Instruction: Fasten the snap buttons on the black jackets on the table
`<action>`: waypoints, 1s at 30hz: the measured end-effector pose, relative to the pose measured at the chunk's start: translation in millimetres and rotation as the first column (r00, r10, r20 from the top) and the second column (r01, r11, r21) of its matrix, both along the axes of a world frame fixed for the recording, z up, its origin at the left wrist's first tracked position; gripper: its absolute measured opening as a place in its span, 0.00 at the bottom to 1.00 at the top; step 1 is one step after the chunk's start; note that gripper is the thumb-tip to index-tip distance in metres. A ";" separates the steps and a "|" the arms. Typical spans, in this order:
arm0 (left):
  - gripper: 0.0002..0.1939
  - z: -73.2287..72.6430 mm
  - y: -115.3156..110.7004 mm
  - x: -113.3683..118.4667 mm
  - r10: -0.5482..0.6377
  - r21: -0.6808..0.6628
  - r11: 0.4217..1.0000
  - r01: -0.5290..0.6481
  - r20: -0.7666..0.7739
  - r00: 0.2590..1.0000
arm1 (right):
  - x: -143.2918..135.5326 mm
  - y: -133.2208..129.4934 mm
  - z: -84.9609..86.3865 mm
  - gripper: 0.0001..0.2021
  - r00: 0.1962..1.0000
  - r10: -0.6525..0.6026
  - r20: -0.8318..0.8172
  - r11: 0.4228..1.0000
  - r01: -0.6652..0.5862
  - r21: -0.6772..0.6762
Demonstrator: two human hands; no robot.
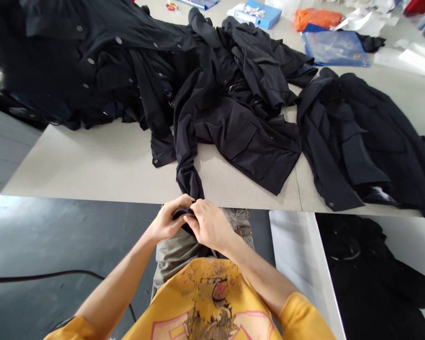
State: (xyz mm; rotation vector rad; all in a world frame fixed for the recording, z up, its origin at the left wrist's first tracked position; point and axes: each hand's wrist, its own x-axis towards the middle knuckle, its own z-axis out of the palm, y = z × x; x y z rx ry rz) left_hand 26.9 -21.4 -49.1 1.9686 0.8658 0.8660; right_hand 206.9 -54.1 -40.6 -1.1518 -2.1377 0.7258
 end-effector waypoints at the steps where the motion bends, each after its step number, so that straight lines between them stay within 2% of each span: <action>1: 0.05 -6.0 0.1 0.7 0.013 -0.033 0.999 -0.013 0.007 1.000 | -0.6 0.2 -3.3 0.11 1.000 -0.011 0.018 1.000 0.011 -0.006; 4: 0.04 -24.7 -1.0 2.9 0.063 -0.060 0.996 -0.065 -0.040 0.997 | -3.1 -0.7 -13.0 0.10 0.991 -0.066 0.114 0.996 0.072 -0.052; 7: 0.09 -42.0 -2.7 5.2 0.093 -0.020 0.995 -0.095 -0.106 0.990 | -7.3 -2.6 -22.2 0.09 0.962 -0.118 0.245 0.983 0.148 -0.107; 12: 0.11 -61.8 -5.0 9.4 0.120 -0.057 0.990 -0.129 -0.144 0.982 | -11.7 -2.5 -37.1 0.09 0.910 -0.154 0.384 0.958 0.233 -0.167; 17: 0.10 -73.6 -5.3 13.0 0.171 -0.180 0.964 -0.194 -0.134 0.976 | -7.3 2.7 -47.1 0.12 0.919 -0.135 0.371 0.965 0.206 -0.160; 20: 0.11 -76.4 -3.2 14.2 0.123 -0.272 0.948 -0.165 -0.165 0.978 | -3.7 5.5 -48.5 0.11 0.915 -0.107 0.388 0.968 0.185 -0.168; 24: 0.11 -76.7 -0.2 14.3 0.088 -0.312 0.940 -0.139 -0.174 0.981 | -1.1 9.3 -47.2 0.11 0.890 -0.060 0.452 0.979 0.142 -0.150; 27: 0.10 -80.2 -0.2 15.0 0.104 -0.262 0.954 -0.148 -0.173 0.979 | -1.2 12.4 -46.8 0.12 0.877 -0.030 0.480 0.981 0.117 -0.152; 30: 0.09 -89.4 -1.0 17.1 0.184 -0.107 0.973 -0.203 -0.165 0.969 | -2.1 14.1 -48.6 0.12 0.877 -0.051 0.478 0.971 0.155 -0.180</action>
